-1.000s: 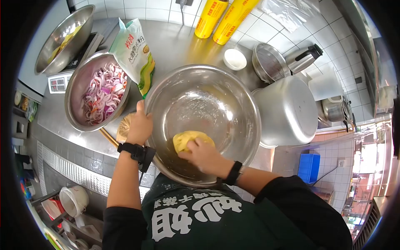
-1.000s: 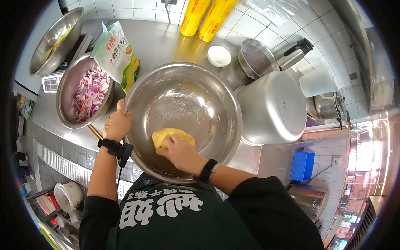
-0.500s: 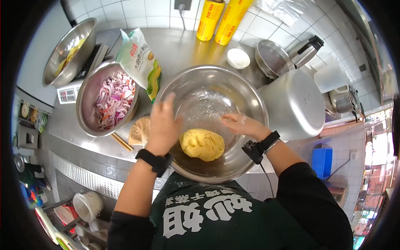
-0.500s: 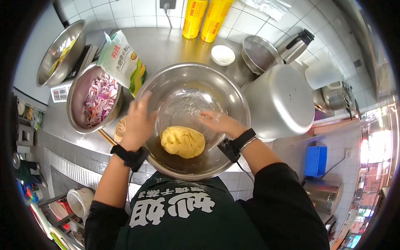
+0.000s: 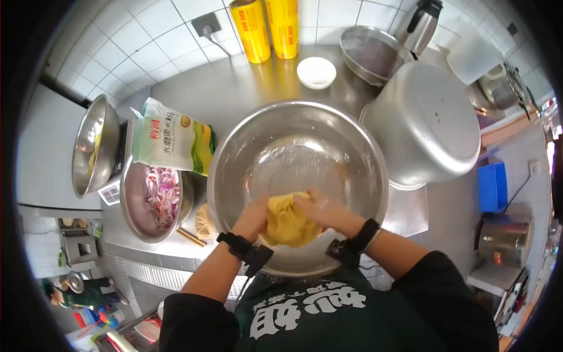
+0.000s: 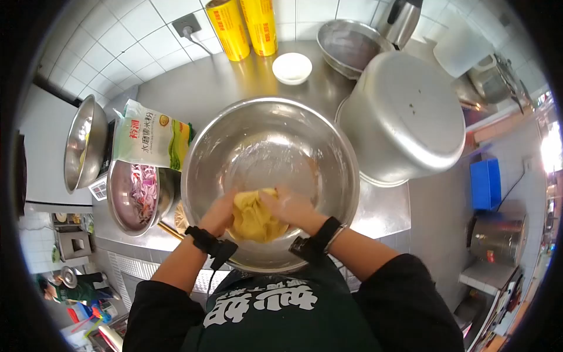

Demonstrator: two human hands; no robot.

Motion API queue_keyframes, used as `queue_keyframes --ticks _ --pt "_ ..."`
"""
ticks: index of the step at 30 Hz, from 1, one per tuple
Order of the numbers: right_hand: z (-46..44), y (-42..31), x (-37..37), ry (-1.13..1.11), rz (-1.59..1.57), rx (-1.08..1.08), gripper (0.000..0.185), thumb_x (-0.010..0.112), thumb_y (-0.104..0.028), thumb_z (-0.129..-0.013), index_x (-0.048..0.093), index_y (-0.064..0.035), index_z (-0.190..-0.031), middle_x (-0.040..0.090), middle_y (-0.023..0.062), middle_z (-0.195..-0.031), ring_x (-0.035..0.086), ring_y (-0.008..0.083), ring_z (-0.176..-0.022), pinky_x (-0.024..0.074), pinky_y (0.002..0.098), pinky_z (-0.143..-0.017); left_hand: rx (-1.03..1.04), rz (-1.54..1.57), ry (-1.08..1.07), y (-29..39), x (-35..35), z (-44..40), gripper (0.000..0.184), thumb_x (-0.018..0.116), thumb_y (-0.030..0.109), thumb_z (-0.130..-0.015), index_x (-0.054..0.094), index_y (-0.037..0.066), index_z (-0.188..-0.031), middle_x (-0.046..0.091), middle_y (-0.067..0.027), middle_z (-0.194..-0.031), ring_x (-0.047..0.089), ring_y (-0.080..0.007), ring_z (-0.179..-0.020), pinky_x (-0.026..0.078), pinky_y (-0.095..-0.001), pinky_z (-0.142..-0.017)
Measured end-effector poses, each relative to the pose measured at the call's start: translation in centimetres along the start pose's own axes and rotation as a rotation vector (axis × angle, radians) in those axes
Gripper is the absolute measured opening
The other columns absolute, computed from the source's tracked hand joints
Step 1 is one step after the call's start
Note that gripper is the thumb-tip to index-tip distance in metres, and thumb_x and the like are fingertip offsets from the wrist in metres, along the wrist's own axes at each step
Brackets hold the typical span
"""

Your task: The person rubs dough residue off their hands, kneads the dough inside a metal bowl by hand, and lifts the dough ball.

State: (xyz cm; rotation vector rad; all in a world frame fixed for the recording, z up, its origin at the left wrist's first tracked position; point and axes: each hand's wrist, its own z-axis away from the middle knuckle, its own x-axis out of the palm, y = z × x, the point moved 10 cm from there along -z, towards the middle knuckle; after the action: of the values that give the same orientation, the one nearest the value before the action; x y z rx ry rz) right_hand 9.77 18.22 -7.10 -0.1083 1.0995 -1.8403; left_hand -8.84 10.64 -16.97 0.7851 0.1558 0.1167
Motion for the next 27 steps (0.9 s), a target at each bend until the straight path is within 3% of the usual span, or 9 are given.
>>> queue_keyframes --ticks 3,6,8,9,11,13,16,22,27 --pt "1.2 -4.6 -5.2 0.256 -0.010 -0.241 0.056 0.048 -0.049 -0.091 0.054 0.0003 -0.117 0.063 0.0243 -0.096 0.061 0.0373 -0.094 0.0473 0.0423 -0.081 0.510 -0.323 0.090 14.5 1.1 5.8 0.037 0.049 0.027 -0.092 0.046 0.008 -0.124 0.057 -0.0255 -0.111 0.056 -0.0384 -0.102 0.046 -0.0406 -0.085" --pt "0.5 -5.2 -7.6 0.375 -0.033 -0.377 0.051 0.050 -0.046 -0.091 0.054 -0.0008 -0.114 0.063 0.0230 -0.093 0.060 0.0382 -0.091 0.0473 0.0432 -0.080 0.569 -0.466 0.228 18.4 1.9 5.9 0.046 0.048 0.040 -0.093 0.045 0.013 -0.129 0.050 -0.0256 -0.124 0.052 -0.0415 -0.111 0.044 -0.0442 -0.090" --pt "-0.8 -3.9 -7.2 0.293 0.074 -0.324 0.048 0.049 -0.045 -0.092 0.054 -0.0022 -0.113 0.063 0.0232 -0.095 0.060 0.0380 -0.092 0.0475 0.0441 -0.080 0.440 -0.601 0.344 17.0 2.4 3.5 0.052 0.049 0.045 -0.091 0.044 0.015 -0.133 0.045 -0.0256 -0.129 0.046 -0.0438 -0.116 0.041 -0.0493 -0.094" --pt "-1.5 -2.3 -8.0 0.423 0.096 -0.233 0.046 0.049 -0.044 -0.092 0.054 -0.0035 -0.114 0.062 0.0229 -0.096 0.059 0.0384 -0.093 0.0475 0.0447 -0.081 0.372 -0.669 0.401 15.9 2.8 2.0 0.055 0.049 0.048 -0.090 0.043 0.017 -0.135 0.043 -0.0255 -0.132 0.044 -0.0450 -0.119 0.040 -0.0518 -0.095" --pt "-3.6 1.5 -9.0 0.679 0.144 -0.057 0.043 0.048 -0.042 -0.093 0.054 -0.0061 -0.115 0.061 0.0225 -0.097 0.058 0.0390 -0.094 0.0475 0.0457 -0.082 0.504 -0.820 0.507 15.8 5.0 0.8 0.057 0.050 0.049 -0.089 0.041 0.021 -0.138 0.042 -0.0198 -0.135 0.037 -0.0442 -0.125 0.036 -0.0566 -0.098" --pt "-7.1 3.4 -7.0 0.773 0.075 -0.117 0.038 0.050 -0.036 -0.093 0.055 -0.0030 -0.110 0.062 0.0212 -0.096 0.059 0.0391 -0.090 0.0480 0.0434 -0.077 0.677 -1.000 0.655 16.0 6.5 0.5 0.057 0.050 0.049 -0.089 0.042 0.022 -0.138 0.043 -0.0163 -0.135 0.037 -0.0419 -0.124 0.036 -0.0554 -0.097" --pt "-8.3 2.5 -3.7 0.990 0.286 -0.115 0.033 0.052 -0.033 -0.091 0.055 -0.0037 -0.107 0.060 0.0214 -0.100 0.058 0.0415 -0.085 0.0483 0.0450 -0.072 0.712 -0.918 0.593 15.7 5.7 -0.2 0.048 0.051 0.042 -0.088 0.049 0.020 -0.131 0.046 -0.0143 -0.129 0.041 -0.0391 -0.116 0.037 -0.0523 -0.096" --pt "-7.5 0.9 -3.8 1.038 0.311 -0.037 0.031 0.052 -0.035 -0.090 0.055 -0.0096 -0.107 0.056 0.0199 -0.096 0.057 0.0408 -0.083 0.0475 0.0518 -0.071 0.833 -0.985 0.659 14.4 5.3 -0.6 0.046 0.054 0.037 -0.087 0.051 0.009 -0.123 0.046 -0.0175 -0.120 0.042 -0.0397 -0.110 0.035 -0.0512 -0.091" --pt "-7.3 1.0 -4.8 0.960 0.131 -0.050 0.030 0.051 -0.036 -0.091 0.058 -0.0093 -0.103 0.056 0.0211 -0.090 0.056 0.0406 -0.088 0.0462 0.0509 -0.075 0.860 -0.857 0.684 13.8 4.6 -1.2 0.047 0.058 0.042 -0.084 0.054 0.011 -0.119 0.047 -0.0173 -0.117 0.043 -0.0386 -0.108 0.035 -0.0512 -0.092"
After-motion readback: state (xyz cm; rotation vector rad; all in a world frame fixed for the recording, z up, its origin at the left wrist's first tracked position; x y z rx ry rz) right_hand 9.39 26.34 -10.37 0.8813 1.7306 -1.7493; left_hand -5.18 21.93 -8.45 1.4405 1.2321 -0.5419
